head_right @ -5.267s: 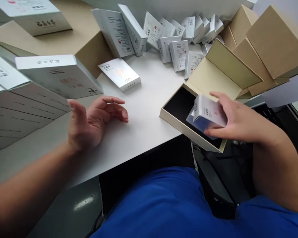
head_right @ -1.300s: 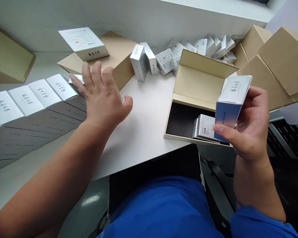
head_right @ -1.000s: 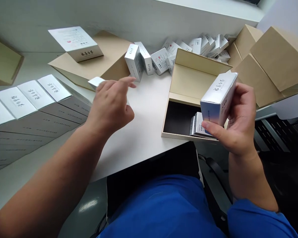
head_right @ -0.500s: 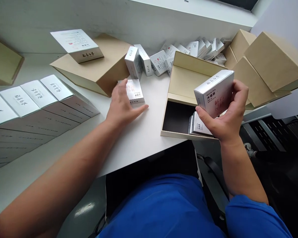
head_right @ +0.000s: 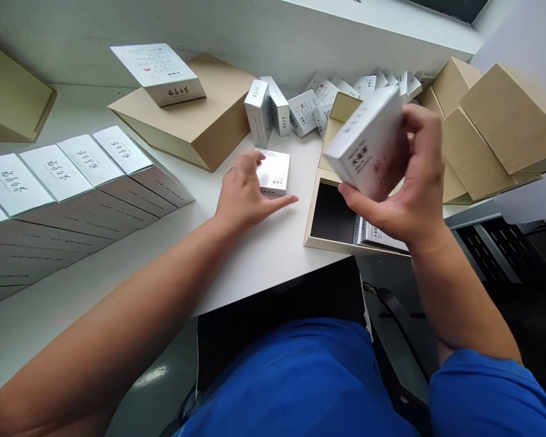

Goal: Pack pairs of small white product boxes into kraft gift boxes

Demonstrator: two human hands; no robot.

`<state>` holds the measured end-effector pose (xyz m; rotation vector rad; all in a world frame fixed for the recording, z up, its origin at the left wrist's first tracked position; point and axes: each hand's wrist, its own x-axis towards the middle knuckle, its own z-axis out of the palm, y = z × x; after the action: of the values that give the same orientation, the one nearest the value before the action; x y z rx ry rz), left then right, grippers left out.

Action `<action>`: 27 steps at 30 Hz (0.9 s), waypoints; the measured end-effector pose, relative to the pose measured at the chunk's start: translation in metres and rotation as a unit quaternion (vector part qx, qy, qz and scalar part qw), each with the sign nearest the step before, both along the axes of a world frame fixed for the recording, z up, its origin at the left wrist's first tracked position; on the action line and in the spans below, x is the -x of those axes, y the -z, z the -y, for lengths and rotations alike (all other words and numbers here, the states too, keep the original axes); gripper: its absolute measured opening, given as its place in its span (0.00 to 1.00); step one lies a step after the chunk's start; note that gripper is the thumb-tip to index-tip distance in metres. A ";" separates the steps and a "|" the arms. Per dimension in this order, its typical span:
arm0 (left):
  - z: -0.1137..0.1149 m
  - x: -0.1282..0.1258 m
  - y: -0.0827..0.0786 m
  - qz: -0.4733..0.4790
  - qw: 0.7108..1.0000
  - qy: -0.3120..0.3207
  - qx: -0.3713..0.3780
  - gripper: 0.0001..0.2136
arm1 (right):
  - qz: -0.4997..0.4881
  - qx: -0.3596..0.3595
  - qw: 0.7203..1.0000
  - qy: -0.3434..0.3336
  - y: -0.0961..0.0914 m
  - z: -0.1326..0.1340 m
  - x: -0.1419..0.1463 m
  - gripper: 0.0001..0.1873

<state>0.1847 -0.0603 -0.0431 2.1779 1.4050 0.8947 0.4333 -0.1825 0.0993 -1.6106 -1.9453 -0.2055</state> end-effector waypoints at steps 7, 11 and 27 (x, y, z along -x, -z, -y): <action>-0.003 -0.007 0.009 0.001 0.999 -0.031 -0.023 0.34 | 0.180 0.138 0.952 -0.207 -0.008 -0.065 0.025 0.42; -0.011 0.004 0.014 0.072 0.995 0.041 -0.051 0.46 | 0.210 0.193 0.929 -0.236 0.003 -0.118 0.039 0.46; -0.018 0.013 0.002 0.137 0.985 0.100 -0.022 0.70 | 0.177 0.293 0.906 -0.250 0.031 -0.136 0.056 0.48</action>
<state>0.1712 -0.0420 -0.0447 2.0860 1.0266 1.1079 0.3778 -0.0466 0.0686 -1.3979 -2.8286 0.3554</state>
